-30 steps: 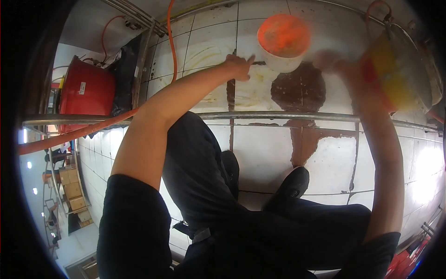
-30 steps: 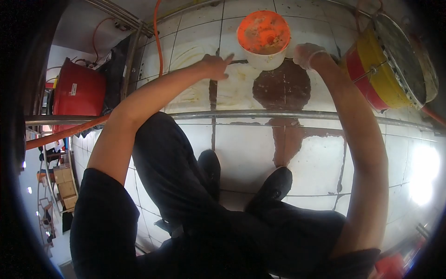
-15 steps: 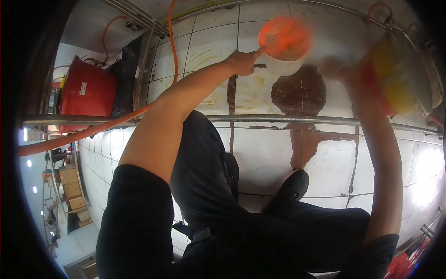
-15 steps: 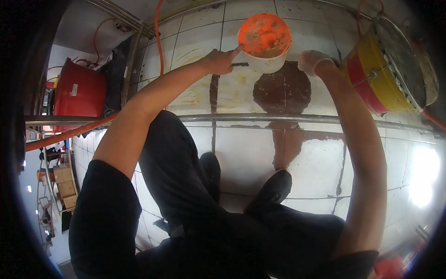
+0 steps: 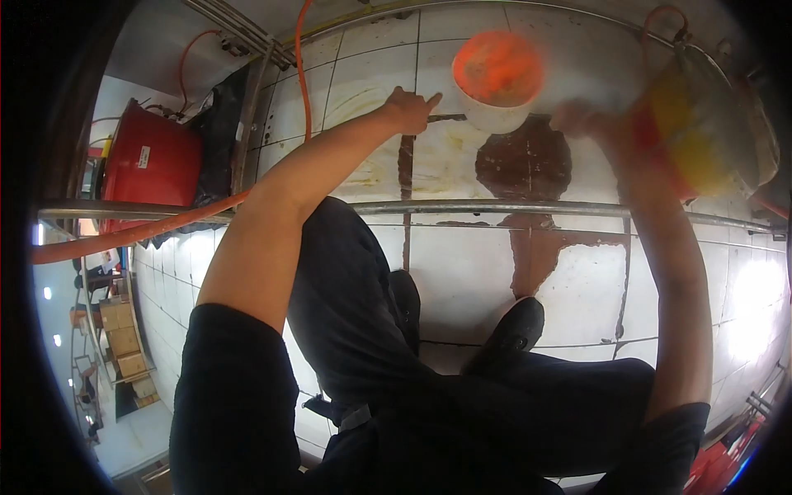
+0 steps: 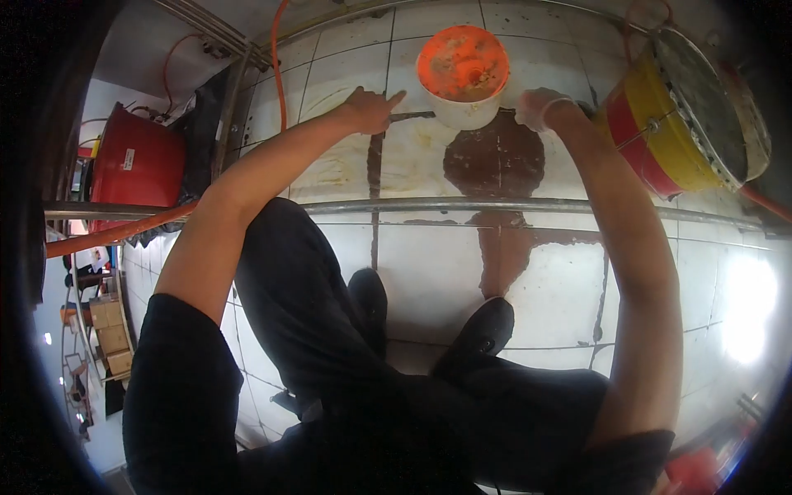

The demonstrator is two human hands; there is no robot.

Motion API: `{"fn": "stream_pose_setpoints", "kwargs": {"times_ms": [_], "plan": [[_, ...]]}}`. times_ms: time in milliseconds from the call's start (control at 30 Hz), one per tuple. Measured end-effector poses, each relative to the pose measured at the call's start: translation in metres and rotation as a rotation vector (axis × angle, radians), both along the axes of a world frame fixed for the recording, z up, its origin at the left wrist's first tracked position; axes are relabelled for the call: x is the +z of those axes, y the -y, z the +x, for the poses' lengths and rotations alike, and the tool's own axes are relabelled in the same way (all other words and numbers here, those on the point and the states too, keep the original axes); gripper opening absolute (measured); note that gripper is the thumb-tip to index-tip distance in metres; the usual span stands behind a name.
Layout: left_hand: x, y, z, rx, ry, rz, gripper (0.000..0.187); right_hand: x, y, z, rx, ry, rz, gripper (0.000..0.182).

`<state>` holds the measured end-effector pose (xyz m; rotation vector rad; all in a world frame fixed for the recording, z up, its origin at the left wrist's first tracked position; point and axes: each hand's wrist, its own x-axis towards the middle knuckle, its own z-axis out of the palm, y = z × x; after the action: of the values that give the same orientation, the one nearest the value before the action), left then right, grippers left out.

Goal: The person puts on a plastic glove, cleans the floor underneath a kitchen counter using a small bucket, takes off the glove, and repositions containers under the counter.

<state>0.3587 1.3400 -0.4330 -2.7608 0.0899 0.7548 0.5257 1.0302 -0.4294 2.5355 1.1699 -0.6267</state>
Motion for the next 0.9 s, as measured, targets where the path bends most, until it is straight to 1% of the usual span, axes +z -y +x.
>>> {"fn": "stream_pose_setpoints", "kwargs": {"times_ms": [100, 133, 200, 233, 267, 333, 400, 467, 533, 567, 667, 733, 800, 900], "plan": [[0.019, 0.021, 0.001, 0.063, 0.193, -0.098, 0.085, 0.024, -0.004, -0.018, -0.112, -0.06, -0.029, 0.029], [0.023, 0.03, 0.002, 0.036, 0.209, -0.086, 0.086, 0.03, -0.005, -0.021, -0.147, -0.083, -0.042, 0.029], [0.025, 0.052, 0.007, -0.018, 0.241, -0.06, 0.089, 0.024, -0.005, -0.019, -0.125, -0.088, -0.065, 0.029], [0.008, 0.059, 0.01, -0.099, 0.338, 0.136, 0.09, 0.021, -0.004, -0.018, -0.115, -0.091, -0.077, 0.029], [-0.022, 0.064, 0.011, -0.178, 0.433, 0.333, 0.09, 0.02, -0.002, -0.019, -0.123, -0.084, -0.073, 0.029], [-0.037, 0.08, 0.008, -0.329, 0.435, 0.674, 0.091, 0.02, -0.001, -0.022, -0.132, -0.069, -0.065, 0.029], [-0.027, 0.098, -0.008, -0.481, 0.239, 0.962, 0.09, 0.033, -0.003, -0.03, -0.147, -0.1, -0.084, 0.029], [-0.042, 0.096, -0.009, -0.517, 0.186, 1.081, 0.088, 0.036, -0.004, -0.031, -0.165, -0.11, -0.077, 0.029], [-0.05, 0.102, -0.007, -0.541, 0.078, 1.137, 0.086, 0.034, 0.0, -0.032, -0.182, -0.097, -0.053, 0.029], [-0.036, 0.111, -0.007, -0.538, -0.007, 1.135, 0.085, 0.031, 0.002, -0.031, -0.157, -0.099, -0.07, 0.028], [-0.016, 0.122, 0.001, -0.434, -0.157, 0.981, 0.082, 0.018, -0.001, -0.02, -0.078, -0.087, -0.105, 0.028], [-0.013, 0.122, 0.002, -0.373, -0.033, 0.871, 0.083, 0.015, -0.003, -0.018, -0.03, -0.06, -0.113, 0.028], [-0.014, 0.115, -0.001, -0.343, 0.28, 0.798, 0.087, 0.02, -0.005, -0.021, -0.038, -0.057, -0.116, 0.028], [-0.027, 0.104, -0.001, -0.451, 0.244, 0.879, 0.087, 0.036, -0.006, -0.036, -0.068, -0.057, -0.074, 0.027]]}}
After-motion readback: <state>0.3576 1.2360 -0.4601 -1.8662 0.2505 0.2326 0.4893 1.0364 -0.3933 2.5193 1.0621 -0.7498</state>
